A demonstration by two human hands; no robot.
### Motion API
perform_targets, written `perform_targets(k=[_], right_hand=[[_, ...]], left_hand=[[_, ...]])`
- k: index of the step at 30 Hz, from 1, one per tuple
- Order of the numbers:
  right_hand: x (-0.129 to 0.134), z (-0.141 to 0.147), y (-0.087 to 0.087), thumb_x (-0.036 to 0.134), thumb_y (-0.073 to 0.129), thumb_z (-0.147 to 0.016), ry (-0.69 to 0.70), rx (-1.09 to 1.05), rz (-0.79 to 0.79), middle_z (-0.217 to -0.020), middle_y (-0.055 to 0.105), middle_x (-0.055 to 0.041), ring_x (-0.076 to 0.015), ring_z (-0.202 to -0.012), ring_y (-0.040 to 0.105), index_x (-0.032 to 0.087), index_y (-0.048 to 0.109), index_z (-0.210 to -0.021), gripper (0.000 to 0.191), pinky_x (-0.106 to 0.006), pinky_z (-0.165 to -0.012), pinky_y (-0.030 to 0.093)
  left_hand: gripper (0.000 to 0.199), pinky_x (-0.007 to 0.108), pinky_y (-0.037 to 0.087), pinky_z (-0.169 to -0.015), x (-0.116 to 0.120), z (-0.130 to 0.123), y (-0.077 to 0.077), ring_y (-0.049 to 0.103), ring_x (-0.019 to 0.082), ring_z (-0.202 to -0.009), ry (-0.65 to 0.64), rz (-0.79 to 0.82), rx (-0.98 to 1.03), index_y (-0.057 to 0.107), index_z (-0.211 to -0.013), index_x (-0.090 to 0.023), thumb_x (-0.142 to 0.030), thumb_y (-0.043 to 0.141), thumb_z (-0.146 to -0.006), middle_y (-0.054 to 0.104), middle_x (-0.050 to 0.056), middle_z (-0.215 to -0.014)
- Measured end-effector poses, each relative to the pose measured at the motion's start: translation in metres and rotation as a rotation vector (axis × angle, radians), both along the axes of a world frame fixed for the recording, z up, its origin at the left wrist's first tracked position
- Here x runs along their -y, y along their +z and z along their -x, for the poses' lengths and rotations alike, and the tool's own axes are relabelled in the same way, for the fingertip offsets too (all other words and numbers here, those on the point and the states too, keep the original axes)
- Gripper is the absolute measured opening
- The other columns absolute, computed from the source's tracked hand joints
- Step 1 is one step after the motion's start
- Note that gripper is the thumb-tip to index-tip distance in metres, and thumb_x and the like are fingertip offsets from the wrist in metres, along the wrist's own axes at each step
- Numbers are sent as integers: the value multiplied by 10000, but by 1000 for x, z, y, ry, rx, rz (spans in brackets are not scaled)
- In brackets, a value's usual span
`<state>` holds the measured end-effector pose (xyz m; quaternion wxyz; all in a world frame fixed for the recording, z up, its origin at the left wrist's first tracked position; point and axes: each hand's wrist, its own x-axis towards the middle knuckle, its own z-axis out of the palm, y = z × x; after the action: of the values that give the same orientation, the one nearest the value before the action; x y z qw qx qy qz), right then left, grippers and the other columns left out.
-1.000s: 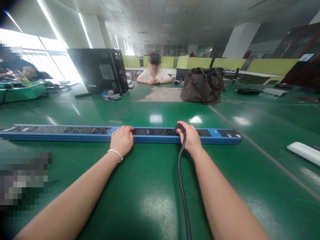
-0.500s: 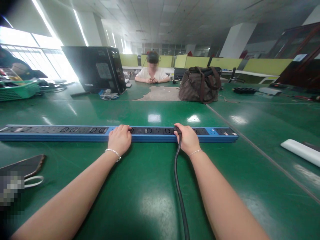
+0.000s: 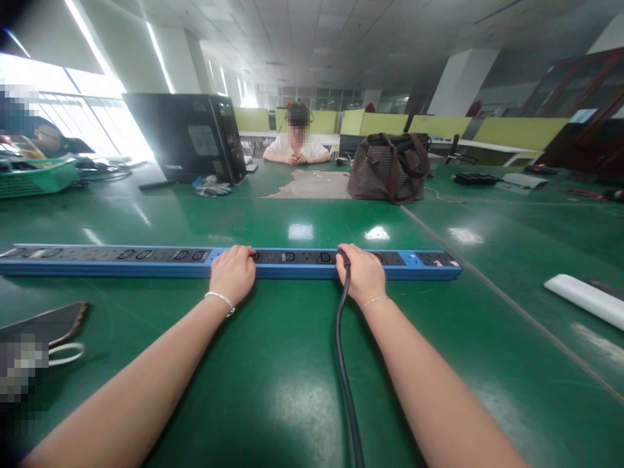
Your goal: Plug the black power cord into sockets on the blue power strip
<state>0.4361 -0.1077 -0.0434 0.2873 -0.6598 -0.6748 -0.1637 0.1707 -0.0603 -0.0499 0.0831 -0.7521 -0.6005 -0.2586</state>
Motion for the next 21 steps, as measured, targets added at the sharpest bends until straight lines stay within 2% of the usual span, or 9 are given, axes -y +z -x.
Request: perform_targets(k=[6, 11, 14, 21], right_hand=[[2, 2, -4, 349, 419, -880, -90, -65, 40, -915, 720, -53, -229, -811, 663, 229, 641, -1106, 338, -316, -729, 490], [2, 2, -5, 324, 421, -883, -49, -38, 31, -991, 709, -65, -230, -859, 657, 207, 624, -1134, 343, -321, -780, 483], [3, 4, -6, 312, 418, -886, -56, -32, 30, -1004, 708, -72, -238, -867, 657, 194, 621, -1138, 344, -341, -812, 480], [1, 10, -12, 310, 421, -876, -54, -164, -53, -1088, 685, -69, -231, -941, 644, 190, 613, -1159, 362, -373, -891, 463]], left_hand=[[289, 401, 379, -911, 1, -3, -4, 564, 243, -1021, 14, -46, 11, 599, -973, -195, -209, 333, -861, 649, 77, -1026], [334, 381, 299, -1046, 1, -6, -9, 456, 221, -1235, -73, -44, 38, 571, -1097, -158, -232, 332, -876, 615, 93, -1195], [386, 410, 274, -1074, 3, -8, -10, 437, 212, -1261, -127, -7, 27, 532, -1199, -186, -288, 314, -898, 573, 63, -1285], [452, 435, 263, -1081, 8, -10, -7, 401, 229, -1291, -157, 24, -63, 513, -1258, -192, -380, 284, -917, 505, 68, -1365]])
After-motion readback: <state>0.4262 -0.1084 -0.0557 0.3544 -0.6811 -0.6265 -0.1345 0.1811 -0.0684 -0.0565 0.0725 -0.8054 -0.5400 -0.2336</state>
